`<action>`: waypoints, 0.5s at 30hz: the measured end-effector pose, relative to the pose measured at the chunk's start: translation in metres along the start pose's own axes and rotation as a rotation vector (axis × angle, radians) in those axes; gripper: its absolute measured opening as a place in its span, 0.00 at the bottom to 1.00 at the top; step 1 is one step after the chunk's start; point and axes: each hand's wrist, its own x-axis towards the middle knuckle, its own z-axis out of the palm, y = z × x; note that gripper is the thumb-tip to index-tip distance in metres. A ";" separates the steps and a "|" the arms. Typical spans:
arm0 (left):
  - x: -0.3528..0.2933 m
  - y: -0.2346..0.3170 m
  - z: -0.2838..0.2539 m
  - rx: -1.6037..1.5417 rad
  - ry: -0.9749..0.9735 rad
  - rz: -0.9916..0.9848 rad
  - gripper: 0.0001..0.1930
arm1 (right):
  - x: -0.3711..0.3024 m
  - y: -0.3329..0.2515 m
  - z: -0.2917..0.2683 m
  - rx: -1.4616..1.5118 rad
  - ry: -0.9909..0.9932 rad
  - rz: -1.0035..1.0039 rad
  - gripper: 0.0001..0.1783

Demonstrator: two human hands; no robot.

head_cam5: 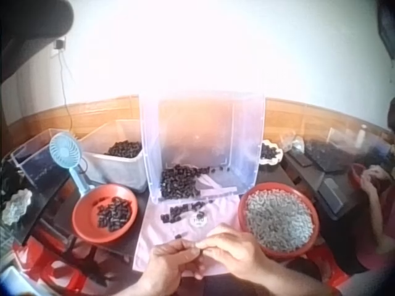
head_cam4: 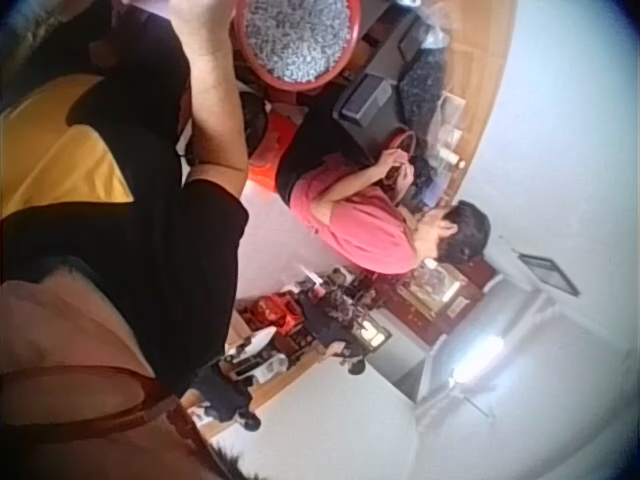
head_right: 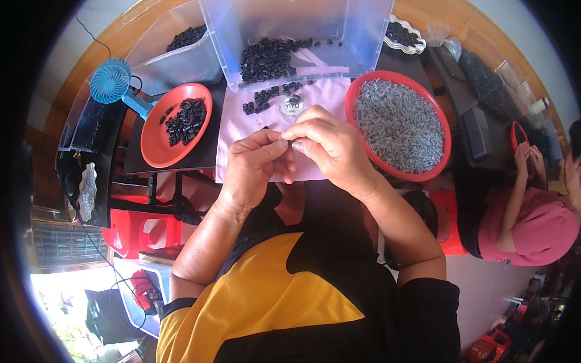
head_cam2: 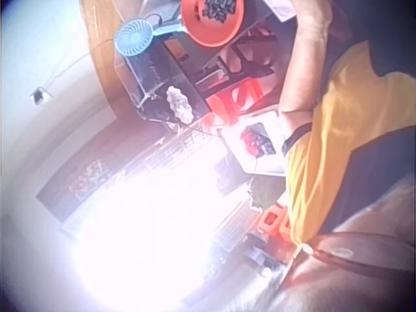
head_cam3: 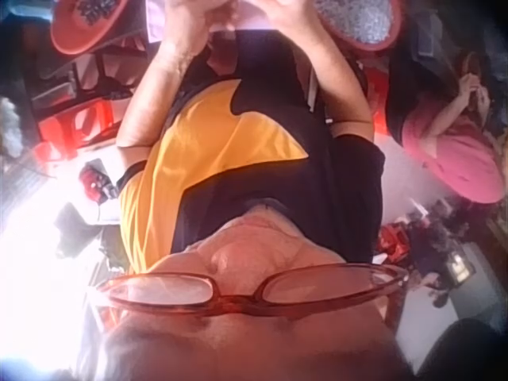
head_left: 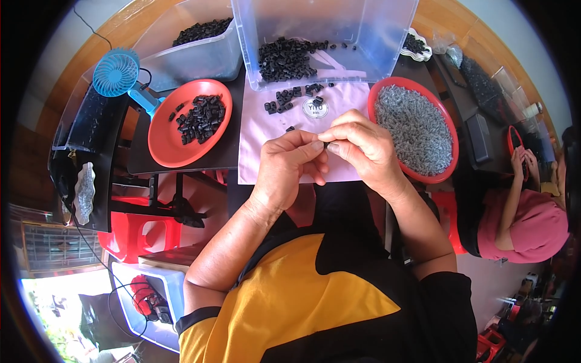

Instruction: The person assembles cord locks by taking small metal springs from a tray and inserting them into plastic stopper pieces by hand.

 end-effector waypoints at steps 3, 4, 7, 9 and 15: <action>0.002 0.002 -0.002 -0.018 -0.027 -0.046 0.09 | 0.000 0.003 0.000 0.068 0.017 -0.015 0.12; 0.003 0.002 -0.002 -0.017 -0.028 -0.049 0.09 | -0.001 0.002 -0.002 0.068 0.018 -0.012 0.12; 0.004 0.003 -0.005 -0.055 -0.066 -0.078 0.09 | -0.001 -0.002 -0.011 0.065 -0.025 0.006 0.10; 0.005 0.004 -0.005 -0.058 -0.075 -0.085 0.09 | 0.000 0.000 -0.017 0.046 0.007 -0.021 0.09; 0.002 -0.001 0.010 -0.032 0.018 -0.020 0.08 | 0.006 -0.005 -0.015 0.091 -0.026 0.115 0.07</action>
